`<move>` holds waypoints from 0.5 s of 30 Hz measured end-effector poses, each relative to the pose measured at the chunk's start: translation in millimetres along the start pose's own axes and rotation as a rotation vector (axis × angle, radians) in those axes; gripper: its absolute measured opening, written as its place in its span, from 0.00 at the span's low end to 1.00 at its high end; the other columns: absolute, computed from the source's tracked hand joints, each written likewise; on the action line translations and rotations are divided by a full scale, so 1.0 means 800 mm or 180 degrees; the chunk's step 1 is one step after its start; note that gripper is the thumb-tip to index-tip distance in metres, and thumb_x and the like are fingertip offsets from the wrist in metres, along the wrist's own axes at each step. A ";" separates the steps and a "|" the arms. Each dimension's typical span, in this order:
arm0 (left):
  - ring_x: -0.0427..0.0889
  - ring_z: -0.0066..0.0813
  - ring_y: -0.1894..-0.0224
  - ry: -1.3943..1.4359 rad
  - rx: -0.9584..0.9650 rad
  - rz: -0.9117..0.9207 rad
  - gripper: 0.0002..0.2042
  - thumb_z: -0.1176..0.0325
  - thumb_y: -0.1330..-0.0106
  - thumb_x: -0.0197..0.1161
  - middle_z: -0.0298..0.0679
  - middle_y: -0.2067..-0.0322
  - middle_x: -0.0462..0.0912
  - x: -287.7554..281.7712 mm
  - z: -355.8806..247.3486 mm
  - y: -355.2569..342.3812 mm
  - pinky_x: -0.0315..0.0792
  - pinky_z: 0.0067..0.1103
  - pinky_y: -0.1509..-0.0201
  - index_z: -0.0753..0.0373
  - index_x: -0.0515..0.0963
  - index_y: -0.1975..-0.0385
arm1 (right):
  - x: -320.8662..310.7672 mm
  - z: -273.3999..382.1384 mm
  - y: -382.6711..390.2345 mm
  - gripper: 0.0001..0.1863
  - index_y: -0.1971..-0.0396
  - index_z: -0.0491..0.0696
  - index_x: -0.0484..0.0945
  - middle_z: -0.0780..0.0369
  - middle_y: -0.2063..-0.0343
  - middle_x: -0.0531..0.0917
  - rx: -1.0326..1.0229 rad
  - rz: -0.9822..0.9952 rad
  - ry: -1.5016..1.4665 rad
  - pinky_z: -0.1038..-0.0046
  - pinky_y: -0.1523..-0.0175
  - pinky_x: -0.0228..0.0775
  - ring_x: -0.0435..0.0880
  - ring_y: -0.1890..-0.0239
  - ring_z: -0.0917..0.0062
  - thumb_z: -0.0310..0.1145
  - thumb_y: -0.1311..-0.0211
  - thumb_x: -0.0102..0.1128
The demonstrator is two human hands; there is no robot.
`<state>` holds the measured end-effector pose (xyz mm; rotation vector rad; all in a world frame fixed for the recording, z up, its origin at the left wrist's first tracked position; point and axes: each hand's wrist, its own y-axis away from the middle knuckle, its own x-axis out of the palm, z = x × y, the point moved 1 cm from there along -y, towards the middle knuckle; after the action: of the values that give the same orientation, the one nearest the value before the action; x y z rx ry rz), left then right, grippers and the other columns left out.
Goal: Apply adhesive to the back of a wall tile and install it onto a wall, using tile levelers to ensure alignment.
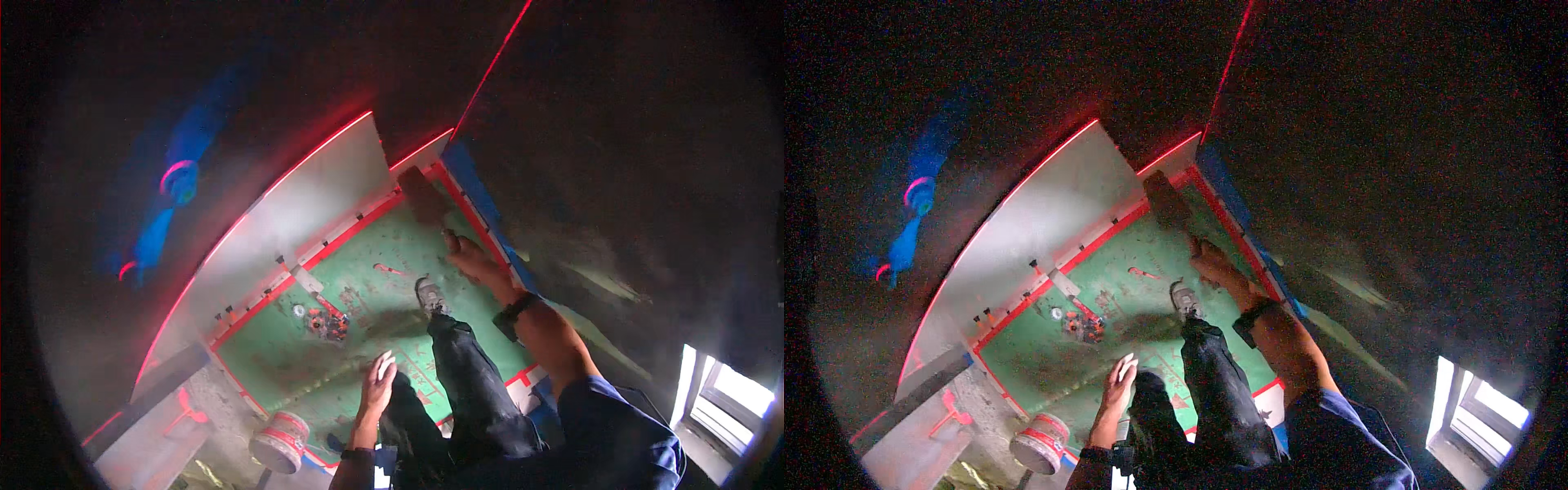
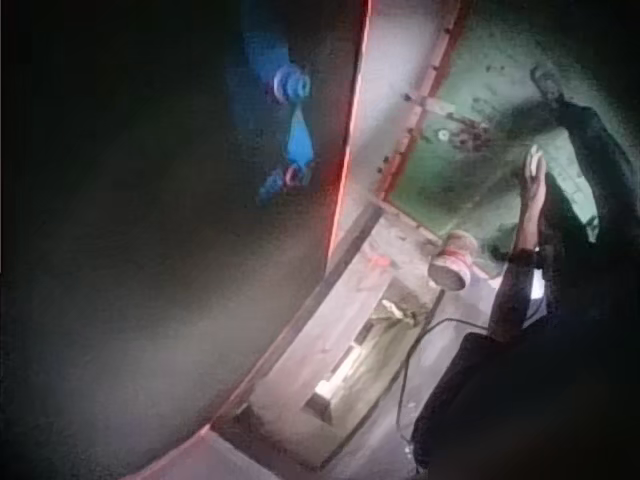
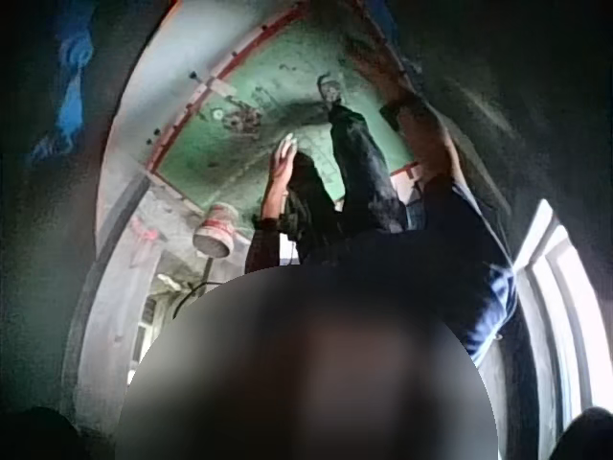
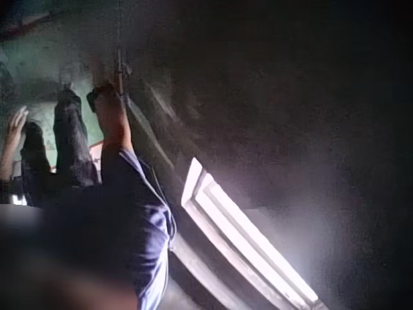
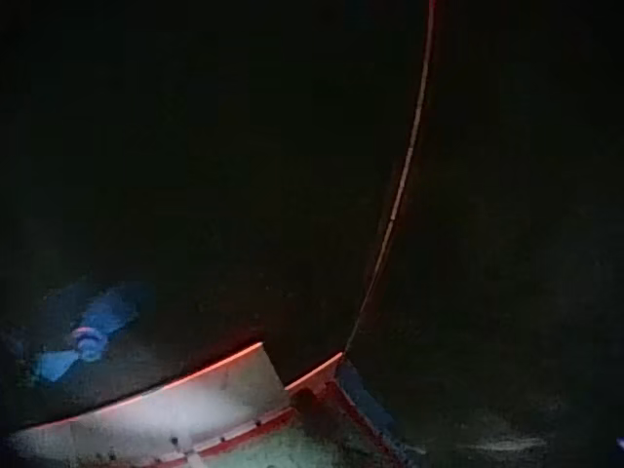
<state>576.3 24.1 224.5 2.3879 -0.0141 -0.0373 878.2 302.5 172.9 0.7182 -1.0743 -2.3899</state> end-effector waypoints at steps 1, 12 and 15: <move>0.77 0.33 0.40 -0.0157 -0.0045 0.0035 0.21 0.62 0.27 0.58 0.49 0.43 0.78 0.016 -0.033 -0.007 0.70 0.25 0.39 0.63 0.70 0.38 | 0.003 0.011 -0.018 0.39 0.29 0.49 0.58 0.55 0.62 0.81 -0.0272 -0.0022 -0.0207 0.65 0.75 0.74 0.82 0.78 0.73 0.38 0.42 0.58; 0.83 0.44 0.47 -0.1366 -0.0217 -0.0260 0.21 0.59 0.32 0.63 0.51 0.50 0.83 0.014 0.033 0.008 0.76 0.33 0.45 0.61 0.73 0.42 | -0.026 0.017 -0.093 0.16 0.57 0.42 0.70 0.61 0.81 0.76 -0.0608 0.0165 -0.0721 0.67 0.79 0.69 0.78 0.83 0.74 0.31 0.44 0.61; 0.83 0.44 0.48 -0.1241 -0.0236 -0.0249 0.21 0.59 0.31 0.63 0.51 0.52 0.84 0.002 0.056 0.016 0.77 0.34 0.46 0.61 0.73 0.42 | -0.035 0.024 -0.091 0.16 0.57 0.42 0.70 0.61 0.81 0.76 -0.0480 0.0218 -0.0660 0.67 0.79 0.69 0.78 0.83 0.74 0.31 0.44 0.60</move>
<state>576.2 -15.9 200.4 2.2707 -0.1012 -0.5299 876.5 373.3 135.0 0.3830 -0.9668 -2.4946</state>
